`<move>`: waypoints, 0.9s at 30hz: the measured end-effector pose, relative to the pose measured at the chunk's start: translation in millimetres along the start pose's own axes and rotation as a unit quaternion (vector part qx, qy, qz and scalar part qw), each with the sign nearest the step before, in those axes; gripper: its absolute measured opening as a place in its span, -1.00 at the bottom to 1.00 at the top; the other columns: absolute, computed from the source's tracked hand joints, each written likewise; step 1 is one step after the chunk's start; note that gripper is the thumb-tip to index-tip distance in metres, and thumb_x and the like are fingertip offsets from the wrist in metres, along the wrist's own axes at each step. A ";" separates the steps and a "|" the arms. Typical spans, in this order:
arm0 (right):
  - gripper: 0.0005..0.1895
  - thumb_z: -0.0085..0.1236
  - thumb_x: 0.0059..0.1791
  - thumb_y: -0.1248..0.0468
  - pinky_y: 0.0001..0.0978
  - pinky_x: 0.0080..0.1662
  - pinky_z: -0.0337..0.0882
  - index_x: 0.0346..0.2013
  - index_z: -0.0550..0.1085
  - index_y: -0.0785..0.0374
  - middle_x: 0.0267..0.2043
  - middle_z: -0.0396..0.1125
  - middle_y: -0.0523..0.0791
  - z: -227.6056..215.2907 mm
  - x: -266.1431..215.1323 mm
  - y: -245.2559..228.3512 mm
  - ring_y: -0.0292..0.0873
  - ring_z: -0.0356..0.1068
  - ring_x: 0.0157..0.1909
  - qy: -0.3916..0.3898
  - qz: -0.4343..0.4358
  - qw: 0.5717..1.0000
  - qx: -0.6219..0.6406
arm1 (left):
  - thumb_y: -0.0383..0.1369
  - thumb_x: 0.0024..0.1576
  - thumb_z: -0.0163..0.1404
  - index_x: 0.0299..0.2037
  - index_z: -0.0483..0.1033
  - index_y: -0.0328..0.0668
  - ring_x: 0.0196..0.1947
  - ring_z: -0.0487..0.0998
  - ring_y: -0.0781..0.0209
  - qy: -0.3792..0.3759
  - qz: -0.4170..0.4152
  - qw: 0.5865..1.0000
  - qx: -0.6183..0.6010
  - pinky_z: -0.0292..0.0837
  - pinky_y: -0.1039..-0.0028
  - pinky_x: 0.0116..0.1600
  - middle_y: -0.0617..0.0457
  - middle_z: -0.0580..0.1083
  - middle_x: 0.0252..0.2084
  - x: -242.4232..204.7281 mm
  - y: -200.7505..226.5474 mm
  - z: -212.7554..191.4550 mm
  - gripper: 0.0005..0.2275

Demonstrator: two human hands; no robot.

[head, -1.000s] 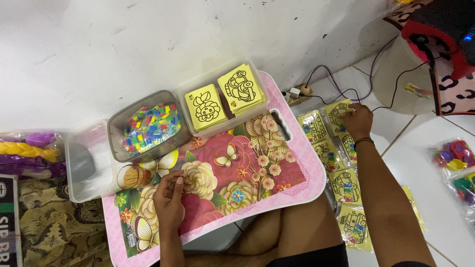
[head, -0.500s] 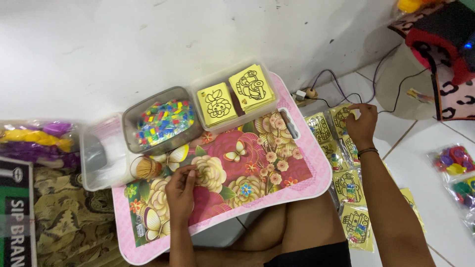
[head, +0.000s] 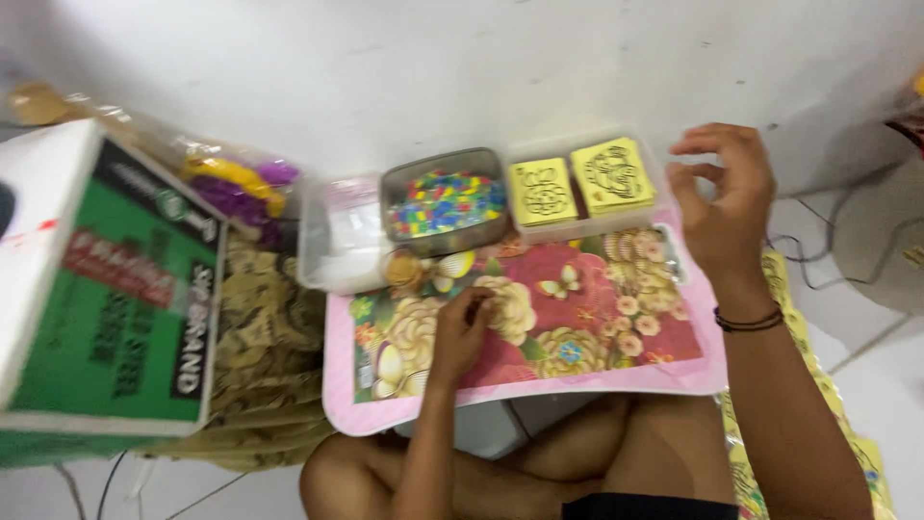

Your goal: The person places colorful plastic pieces onto yellow cards with drawings, then slides each card into a small plastic bag.

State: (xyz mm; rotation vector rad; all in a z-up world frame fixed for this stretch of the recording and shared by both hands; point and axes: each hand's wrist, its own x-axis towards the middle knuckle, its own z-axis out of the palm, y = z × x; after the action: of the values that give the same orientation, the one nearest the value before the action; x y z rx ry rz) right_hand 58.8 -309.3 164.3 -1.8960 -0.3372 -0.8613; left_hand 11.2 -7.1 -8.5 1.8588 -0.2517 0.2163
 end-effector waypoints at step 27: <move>-0.49 0.03 -0.02 0.33 0.10 0.11 0.12 0.22 0.27 -0.05 -0.29 0.52 -0.16 354.2 -36.0 -63.0 0.08 0.40 -0.03 -0.537 -0.133 0.823 -0.129 | -0.36 0.21 0.00 -0.40 0.48 -0.21 -0.57 0.36 0.16 -0.035 0.000 0.998 -0.048 0.37 0.29 -0.33 -0.01 0.38 -0.61 -0.2 -27.1 -2.2 -0.85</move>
State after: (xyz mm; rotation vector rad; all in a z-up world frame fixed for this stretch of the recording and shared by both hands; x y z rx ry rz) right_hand 145.6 33.6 89.4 -2.4794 -1.2341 0.1233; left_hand 18.6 2.9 -32.7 1.7726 -0.3050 0.1359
